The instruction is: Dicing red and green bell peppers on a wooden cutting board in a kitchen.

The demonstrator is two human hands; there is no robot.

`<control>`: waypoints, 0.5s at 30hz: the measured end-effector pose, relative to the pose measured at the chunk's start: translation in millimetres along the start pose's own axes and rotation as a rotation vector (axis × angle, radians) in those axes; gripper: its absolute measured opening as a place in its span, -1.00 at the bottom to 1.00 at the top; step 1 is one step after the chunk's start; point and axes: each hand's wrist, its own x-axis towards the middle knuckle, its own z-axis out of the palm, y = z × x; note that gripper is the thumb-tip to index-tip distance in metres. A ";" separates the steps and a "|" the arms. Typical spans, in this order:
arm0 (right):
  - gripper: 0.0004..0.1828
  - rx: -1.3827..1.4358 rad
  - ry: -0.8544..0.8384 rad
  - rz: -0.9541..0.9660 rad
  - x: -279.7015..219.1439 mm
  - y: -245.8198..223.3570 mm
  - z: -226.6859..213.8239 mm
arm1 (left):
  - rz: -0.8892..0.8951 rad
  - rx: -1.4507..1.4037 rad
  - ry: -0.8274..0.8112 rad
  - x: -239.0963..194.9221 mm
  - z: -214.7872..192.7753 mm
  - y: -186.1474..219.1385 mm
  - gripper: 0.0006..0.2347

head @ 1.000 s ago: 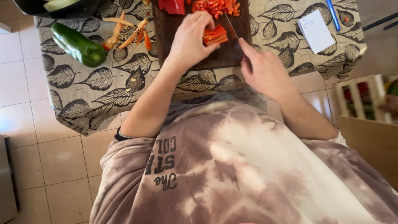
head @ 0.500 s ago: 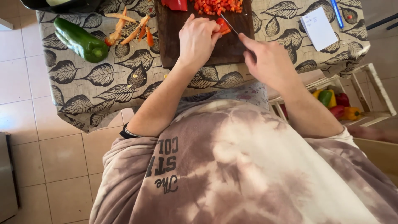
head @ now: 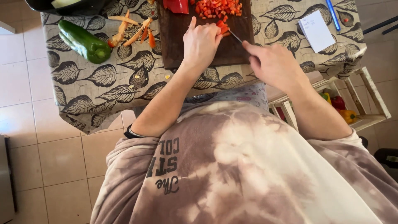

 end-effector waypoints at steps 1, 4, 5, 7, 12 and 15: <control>-0.51 0.026 0.029 0.002 -0.3 -2.3 -2.2 | 0.027 -0.014 0.006 -0.3 -0.2 -0.8 -0.91; -0.53 0.010 0.083 -0.026 14.9 1.1 11.6 | 0.074 -0.018 0.015 0.8 -2.1 -4.1 -0.92; -0.53 -0.031 0.105 -0.050 21.4 3.9 19.9 | 0.096 -0.014 0.013 0.9 -2.3 -4.8 -0.92; -0.52 -0.041 0.111 -0.077 29.4 10.5 30.2 | 0.094 -0.004 -0.001 1.1 -2.0 -5.0 -0.92; -0.51 -0.025 0.074 -0.054 9.1 0.1 14.2 | 0.093 -0.002 0.007 -3.0 4.6 -9.2 -0.91; -0.51 -0.039 -0.022 0.041 -4.4 -6.7 -3.8 | 0.095 -0.031 0.029 -1.0 4.3 -8.2 -0.90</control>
